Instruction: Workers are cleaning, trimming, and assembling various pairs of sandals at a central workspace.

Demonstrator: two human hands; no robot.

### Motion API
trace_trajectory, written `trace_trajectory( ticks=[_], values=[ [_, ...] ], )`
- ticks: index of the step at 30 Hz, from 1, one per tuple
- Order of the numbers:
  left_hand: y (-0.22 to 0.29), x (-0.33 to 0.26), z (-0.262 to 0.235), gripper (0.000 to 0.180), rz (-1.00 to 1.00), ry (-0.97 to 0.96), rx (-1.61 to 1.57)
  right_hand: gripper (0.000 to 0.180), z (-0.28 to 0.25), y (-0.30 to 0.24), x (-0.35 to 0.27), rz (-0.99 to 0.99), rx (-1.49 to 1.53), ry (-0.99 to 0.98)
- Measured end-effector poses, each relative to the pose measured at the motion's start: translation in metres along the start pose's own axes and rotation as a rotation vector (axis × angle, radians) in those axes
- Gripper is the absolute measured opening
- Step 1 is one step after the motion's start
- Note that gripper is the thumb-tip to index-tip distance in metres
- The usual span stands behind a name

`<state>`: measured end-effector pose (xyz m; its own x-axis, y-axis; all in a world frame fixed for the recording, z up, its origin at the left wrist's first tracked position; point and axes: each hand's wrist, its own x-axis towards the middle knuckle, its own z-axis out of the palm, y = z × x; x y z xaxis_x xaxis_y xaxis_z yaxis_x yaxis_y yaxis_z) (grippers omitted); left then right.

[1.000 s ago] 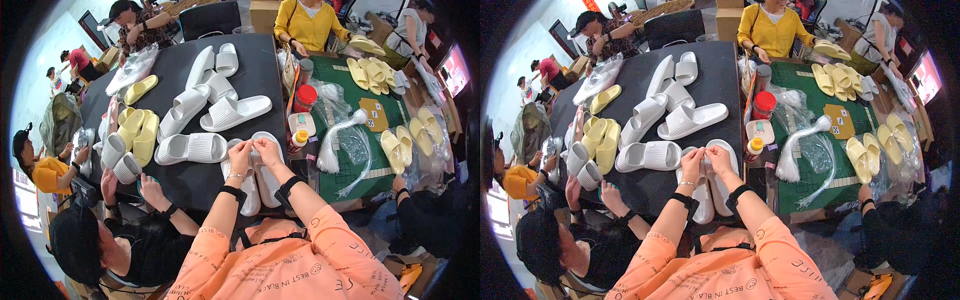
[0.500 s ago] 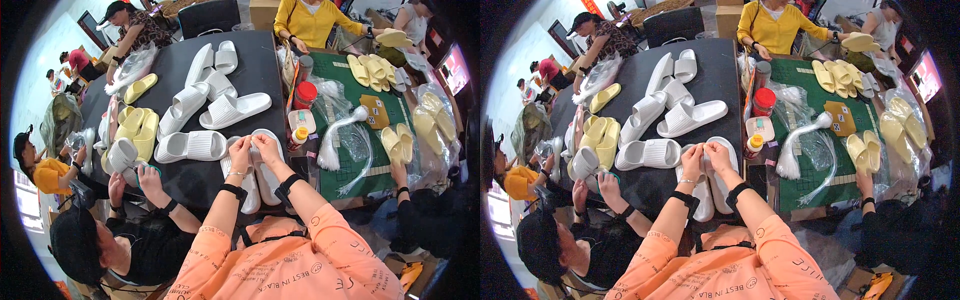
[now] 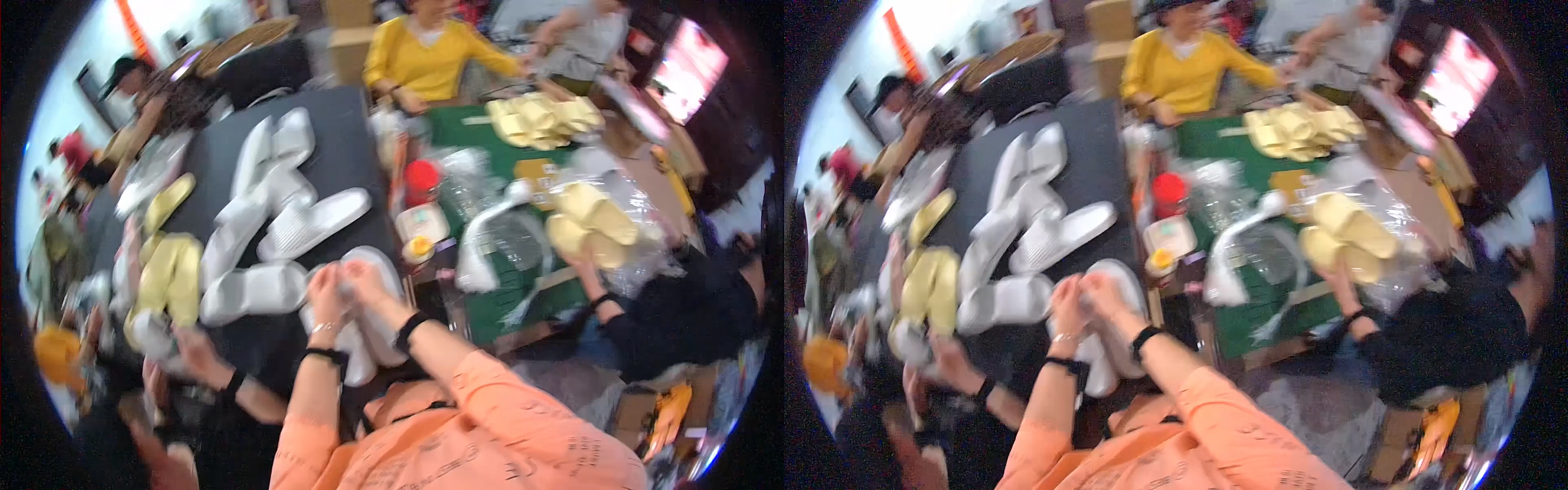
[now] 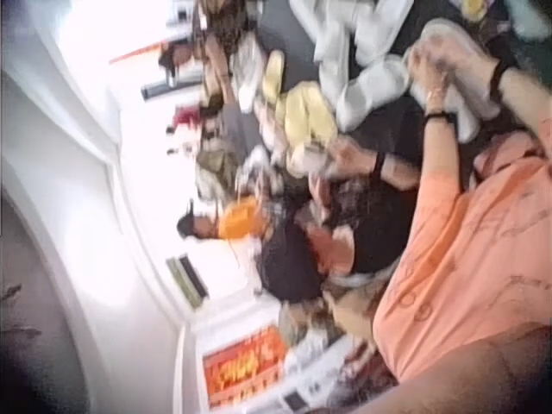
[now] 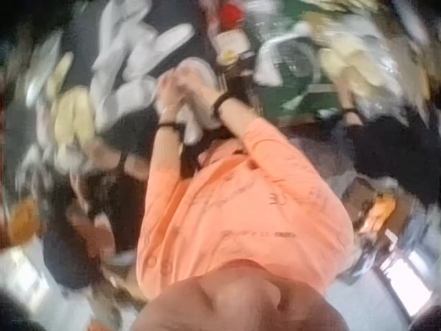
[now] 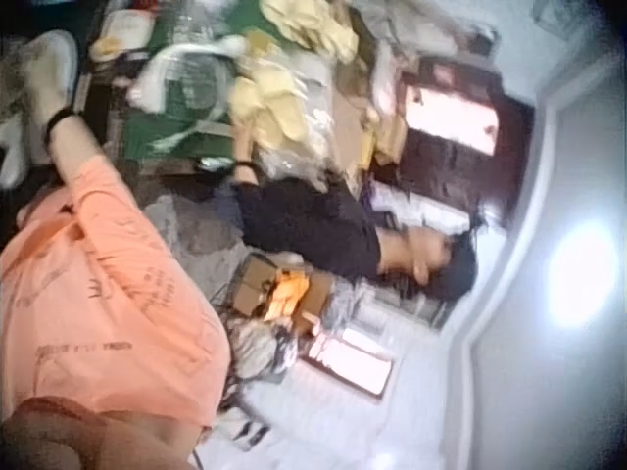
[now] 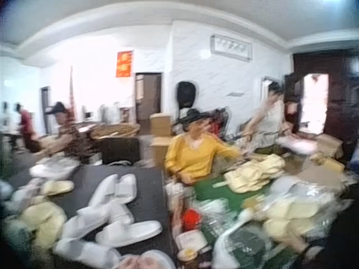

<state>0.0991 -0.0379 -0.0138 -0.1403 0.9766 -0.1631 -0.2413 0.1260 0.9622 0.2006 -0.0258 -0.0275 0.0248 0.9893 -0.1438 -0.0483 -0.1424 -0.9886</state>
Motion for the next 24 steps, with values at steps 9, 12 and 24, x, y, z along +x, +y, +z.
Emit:
trace_trajectory(
  ticks=[9,12,24],
  values=[
    [-0.010,0.005,-0.019,0.011,0.048,-0.063,0.036,0.014,0.014,-0.004,-0.006,0.038,0.123,-0.010],
    [-0.011,0.006,-0.011,0.010,0.040,-0.042,-0.066,0.014,0.008,-0.011,-0.008,0.026,0.122,0.009],
    [-0.010,0.006,-0.013,0.008,0.060,0.015,-0.147,0.016,0.013,-0.017,-0.010,-0.340,-0.262,0.176]
  ],
)
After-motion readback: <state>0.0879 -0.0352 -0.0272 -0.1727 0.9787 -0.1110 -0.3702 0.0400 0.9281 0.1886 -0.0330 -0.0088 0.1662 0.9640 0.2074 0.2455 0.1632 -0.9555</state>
